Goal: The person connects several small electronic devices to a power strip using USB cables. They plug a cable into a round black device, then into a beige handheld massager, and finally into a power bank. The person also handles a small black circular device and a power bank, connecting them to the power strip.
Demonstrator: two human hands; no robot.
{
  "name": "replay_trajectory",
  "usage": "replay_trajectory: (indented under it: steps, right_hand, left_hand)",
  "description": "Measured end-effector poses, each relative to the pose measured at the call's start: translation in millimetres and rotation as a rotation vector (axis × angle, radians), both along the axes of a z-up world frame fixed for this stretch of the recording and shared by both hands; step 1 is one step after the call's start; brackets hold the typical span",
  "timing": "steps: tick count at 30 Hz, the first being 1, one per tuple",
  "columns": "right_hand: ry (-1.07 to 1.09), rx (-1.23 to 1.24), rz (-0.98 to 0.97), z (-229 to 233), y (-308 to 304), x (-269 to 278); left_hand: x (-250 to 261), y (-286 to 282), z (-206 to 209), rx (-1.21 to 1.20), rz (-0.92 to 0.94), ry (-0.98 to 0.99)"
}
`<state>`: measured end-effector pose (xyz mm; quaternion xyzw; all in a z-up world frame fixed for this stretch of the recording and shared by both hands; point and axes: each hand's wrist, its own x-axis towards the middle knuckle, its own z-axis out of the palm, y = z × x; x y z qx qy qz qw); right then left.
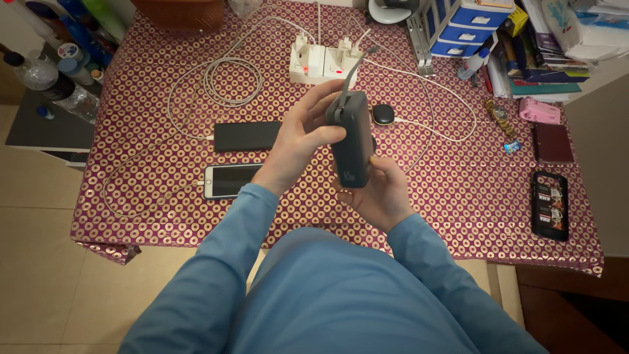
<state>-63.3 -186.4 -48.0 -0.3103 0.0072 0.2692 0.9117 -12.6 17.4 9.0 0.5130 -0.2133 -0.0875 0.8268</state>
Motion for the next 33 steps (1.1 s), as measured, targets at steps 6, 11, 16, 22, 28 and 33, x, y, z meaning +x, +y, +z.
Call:
replay_trajectory:
  steps: [6, 11, 16, 22, 28, 33]
  right_hand:
    - [-0.023, 0.024, 0.043, -2, -2, 3]
    - [-0.009, 0.036, 0.045, -5, -4, 4]
    - [-0.017, 0.010, 0.041, -3, -5, 3]
    - [-0.064, -0.142, 0.003, 6, -1, 5]
    - [-0.184, -0.553, 0.020, -1, 5, 11]
    - [-0.391, -0.771, -0.011, -24, 13, 20]
  left_hand:
    - [-4, -1, 3, 0.015, 0.020, -0.002]
    - [-4, 1, 5, 0.037, -0.024, -0.008]
    - [-1, 1, 5, -0.035, -0.091, -0.001]
    - [8, 1, 5, 0.091, -0.033, 0.144]
    - [23, 9, -6, 0.374, -0.102, -0.019]
    - [18, 11, -34, 0.146, 0.012, 0.133]
